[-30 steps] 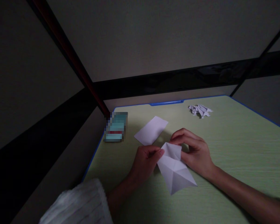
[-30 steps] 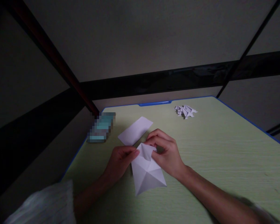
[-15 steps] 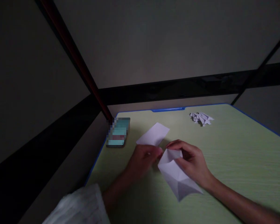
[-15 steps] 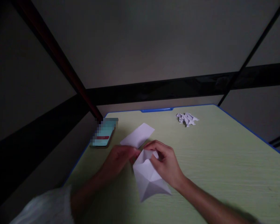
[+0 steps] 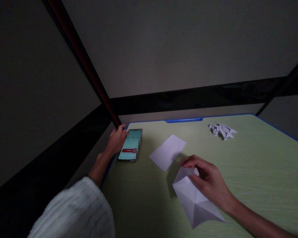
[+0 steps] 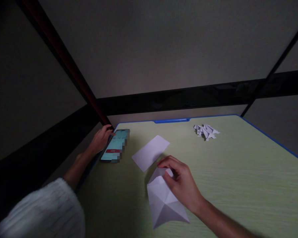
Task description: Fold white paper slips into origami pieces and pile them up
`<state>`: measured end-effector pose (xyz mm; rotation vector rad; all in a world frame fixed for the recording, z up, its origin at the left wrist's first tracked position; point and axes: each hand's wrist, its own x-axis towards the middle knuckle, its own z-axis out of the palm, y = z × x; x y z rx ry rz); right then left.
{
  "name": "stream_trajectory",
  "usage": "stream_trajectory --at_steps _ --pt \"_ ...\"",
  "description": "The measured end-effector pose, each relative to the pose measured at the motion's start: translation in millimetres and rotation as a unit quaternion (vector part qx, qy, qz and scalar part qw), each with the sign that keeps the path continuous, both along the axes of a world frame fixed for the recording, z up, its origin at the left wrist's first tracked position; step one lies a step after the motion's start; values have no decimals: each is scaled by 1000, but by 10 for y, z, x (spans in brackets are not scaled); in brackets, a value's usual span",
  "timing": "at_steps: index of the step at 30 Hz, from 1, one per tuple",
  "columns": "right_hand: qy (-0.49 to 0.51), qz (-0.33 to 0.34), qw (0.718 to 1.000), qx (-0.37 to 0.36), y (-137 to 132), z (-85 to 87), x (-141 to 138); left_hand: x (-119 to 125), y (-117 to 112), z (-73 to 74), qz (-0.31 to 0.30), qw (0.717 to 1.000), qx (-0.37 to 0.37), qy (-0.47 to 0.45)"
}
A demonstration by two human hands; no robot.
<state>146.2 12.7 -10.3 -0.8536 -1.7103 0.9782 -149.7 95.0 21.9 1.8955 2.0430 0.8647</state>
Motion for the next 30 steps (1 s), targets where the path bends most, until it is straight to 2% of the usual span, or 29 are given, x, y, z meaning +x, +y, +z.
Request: stream_trajectory --at_steps 3,4,6,8,12,17,24,30 --pt "0 4 1000 0 -5 -12 3 -121 -126 22 58 994 75 -53" --pt "-5 9 1000 -3 -7 -14 4 -172 -158 6 72 991 79 -82" --pt "-14 13 1000 1 -8 -17 2 -261 -202 -57 88 988 30 -123" --pt "-18 15 1000 5 -2 -14 -4 -305 -227 -126 65 987 -49 -140" --pt "-27 23 999 12 18 -6 -19 -262 -263 -159 21 982 -114 -147" --pt "-30 31 999 11 21 -5 -20 -224 -285 -114 -3 980 -138 -143" --pt "-34 30 999 19 23 -17 -17 -270 -292 -168 -14 982 -149 -114" --pt "-38 29 999 23 13 -5 -13 -263 -319 -141 -40 980 -168 -98"
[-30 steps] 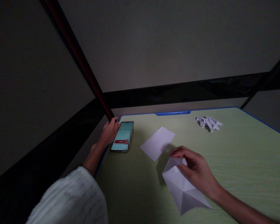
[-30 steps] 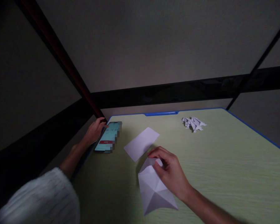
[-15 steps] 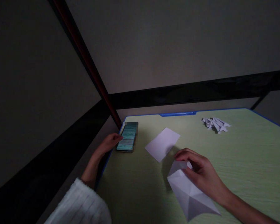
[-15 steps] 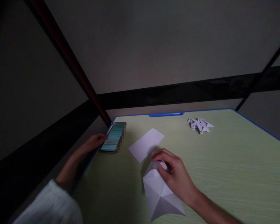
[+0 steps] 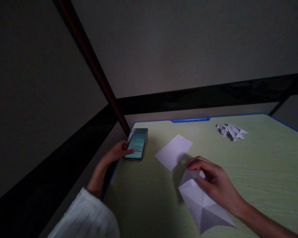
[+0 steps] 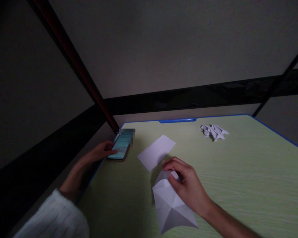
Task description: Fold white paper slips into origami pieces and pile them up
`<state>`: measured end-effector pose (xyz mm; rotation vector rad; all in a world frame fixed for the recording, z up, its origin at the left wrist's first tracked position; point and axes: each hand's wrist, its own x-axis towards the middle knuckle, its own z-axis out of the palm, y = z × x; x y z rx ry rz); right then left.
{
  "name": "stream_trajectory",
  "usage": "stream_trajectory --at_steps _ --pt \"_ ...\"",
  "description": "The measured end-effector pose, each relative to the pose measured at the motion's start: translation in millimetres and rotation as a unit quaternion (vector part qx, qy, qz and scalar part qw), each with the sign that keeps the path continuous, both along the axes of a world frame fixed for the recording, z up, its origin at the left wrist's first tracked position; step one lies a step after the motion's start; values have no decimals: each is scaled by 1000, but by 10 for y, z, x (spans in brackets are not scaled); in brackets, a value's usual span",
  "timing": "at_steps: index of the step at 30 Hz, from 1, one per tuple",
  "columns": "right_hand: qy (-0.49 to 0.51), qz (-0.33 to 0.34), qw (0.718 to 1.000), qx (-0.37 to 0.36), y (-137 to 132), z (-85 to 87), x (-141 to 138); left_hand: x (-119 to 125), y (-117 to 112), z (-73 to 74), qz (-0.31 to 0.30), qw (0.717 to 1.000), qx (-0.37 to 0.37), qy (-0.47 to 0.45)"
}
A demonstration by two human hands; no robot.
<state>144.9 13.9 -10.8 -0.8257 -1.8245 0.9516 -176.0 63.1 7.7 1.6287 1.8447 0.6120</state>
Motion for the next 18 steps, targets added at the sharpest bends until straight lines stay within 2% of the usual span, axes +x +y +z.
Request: stream_trajectory --at_steps 9,12,14,16,18 --pt "-8 1 1000 4 -9 1 10 2 10 -43 22 999 0 37" --pt "-9 0 1000 14 -10 18 8 35 2 48 72 996 45 30" --pt "-9 1 1000 22 -10 33 5 158 -34 175 157 977 142 37" --pt "-3 -1 1000 29 -13 46 4 400 -108 314 178 960 213 -41" --pt "10 -9 999 44 -22 55 8 753 -219 405 169 945 244 -135"
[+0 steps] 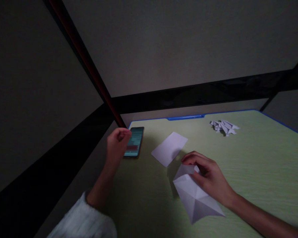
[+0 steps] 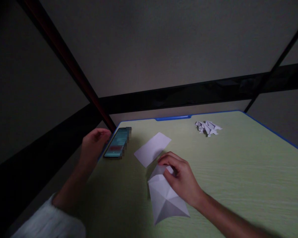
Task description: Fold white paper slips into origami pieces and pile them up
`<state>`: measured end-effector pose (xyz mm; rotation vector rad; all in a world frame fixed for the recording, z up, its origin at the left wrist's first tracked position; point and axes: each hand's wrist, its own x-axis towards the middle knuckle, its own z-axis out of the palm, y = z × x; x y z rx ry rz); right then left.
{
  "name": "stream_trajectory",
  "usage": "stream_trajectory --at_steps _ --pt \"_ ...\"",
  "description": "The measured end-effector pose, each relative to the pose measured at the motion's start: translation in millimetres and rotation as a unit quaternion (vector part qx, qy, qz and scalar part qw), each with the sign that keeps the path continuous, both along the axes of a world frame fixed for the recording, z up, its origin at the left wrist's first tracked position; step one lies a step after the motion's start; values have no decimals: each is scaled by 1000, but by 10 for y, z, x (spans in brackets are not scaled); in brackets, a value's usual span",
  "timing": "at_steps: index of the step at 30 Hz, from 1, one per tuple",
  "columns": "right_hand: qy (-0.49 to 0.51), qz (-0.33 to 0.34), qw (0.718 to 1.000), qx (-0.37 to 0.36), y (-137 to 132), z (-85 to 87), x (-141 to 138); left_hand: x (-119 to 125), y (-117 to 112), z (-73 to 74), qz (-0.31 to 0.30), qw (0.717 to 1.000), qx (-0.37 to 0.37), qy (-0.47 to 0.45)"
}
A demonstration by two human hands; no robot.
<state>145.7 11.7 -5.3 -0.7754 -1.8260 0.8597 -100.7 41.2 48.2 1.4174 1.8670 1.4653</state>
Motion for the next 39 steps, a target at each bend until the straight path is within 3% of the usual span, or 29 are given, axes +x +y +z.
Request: stream_trajectory --at_steps 2,5,8,10,13,18,28,39 --pt "15 -15 1000 19 -14 5 9 403 -132 -1 -40 996 35 -69" --pt "41 -42 997 47 -35 8 29 916 -315 -157 -132 981 -6 -143" --pt "66 -68 993 69 -53 18 54 1160 -430 -360 -241 951 -38 -192" --pt "74 -86 991 76 -61 31 70 1186 -466 -465 -285 936 -62 -196" --pt "69 -95 990 77 -63 54 83 1148 -482 -574 -291 926 -90 -225" --pt "43 -91 991 86 -46 63 93 1143 -487 -635 -337 906 -129 -222" --pt "54 -46 997 20 -9 10 83 1135 -469 -561 -270 942 -121 -158" --pt "-17 -62 993 94 -11 9 89 1126 -497 -610 -276 949 -102 -111"
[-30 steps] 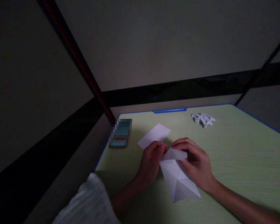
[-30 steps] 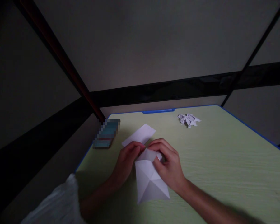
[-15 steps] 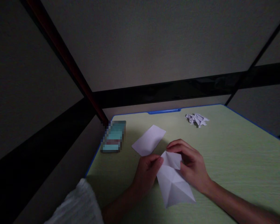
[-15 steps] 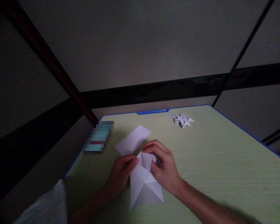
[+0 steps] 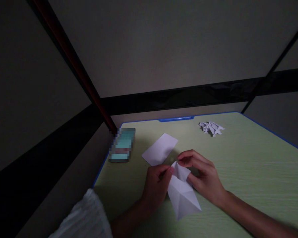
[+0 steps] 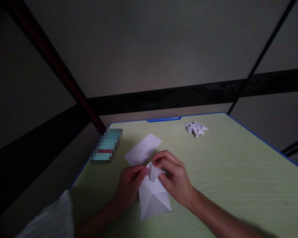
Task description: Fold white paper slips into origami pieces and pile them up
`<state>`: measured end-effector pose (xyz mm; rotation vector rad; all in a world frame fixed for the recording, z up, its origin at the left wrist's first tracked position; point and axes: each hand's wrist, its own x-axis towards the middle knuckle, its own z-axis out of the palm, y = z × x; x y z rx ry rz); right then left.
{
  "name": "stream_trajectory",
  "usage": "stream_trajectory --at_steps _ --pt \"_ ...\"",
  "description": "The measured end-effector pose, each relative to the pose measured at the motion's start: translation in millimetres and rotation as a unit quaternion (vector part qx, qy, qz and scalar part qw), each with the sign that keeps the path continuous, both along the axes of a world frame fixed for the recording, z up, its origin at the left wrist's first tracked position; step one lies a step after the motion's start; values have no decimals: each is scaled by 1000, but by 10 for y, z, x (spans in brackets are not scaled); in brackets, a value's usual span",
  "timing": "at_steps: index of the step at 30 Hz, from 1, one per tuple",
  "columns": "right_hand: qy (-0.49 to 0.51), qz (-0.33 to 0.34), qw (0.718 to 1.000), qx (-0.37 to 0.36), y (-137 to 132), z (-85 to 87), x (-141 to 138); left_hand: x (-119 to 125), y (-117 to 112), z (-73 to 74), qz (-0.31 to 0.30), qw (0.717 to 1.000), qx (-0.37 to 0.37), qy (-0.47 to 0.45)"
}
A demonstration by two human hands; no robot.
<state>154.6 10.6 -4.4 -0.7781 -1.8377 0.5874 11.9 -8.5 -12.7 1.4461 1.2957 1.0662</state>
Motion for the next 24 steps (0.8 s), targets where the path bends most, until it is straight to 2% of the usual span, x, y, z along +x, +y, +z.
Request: stream_trajectory --at_steps 4,9,12,14,18,21,24 --pt "-25 10 1000 -3 -4 24 -2 1 20 -19 15 1000 8 -5" --pt "-32 55 997 -35 -9 74 -8 -11 22 -31 27 999 9 -27" --pt "12 79 992 -102 10 81 -16 -9 13 -17 18 999 5 -36" --pt "64 71 983 -158 37 70 -22 -3 10 -9 13 999 7 -36" --pt "166 83 950 -252 82 41 -38 9 11 -2 11 998 -11 -57" --pt "224 127 909 -327 84 36 -53 16 10 8 1 995 -46 -85" --pt "250 147 875 -388 74 37 -66 19 12 19 17 994 -58 -94"
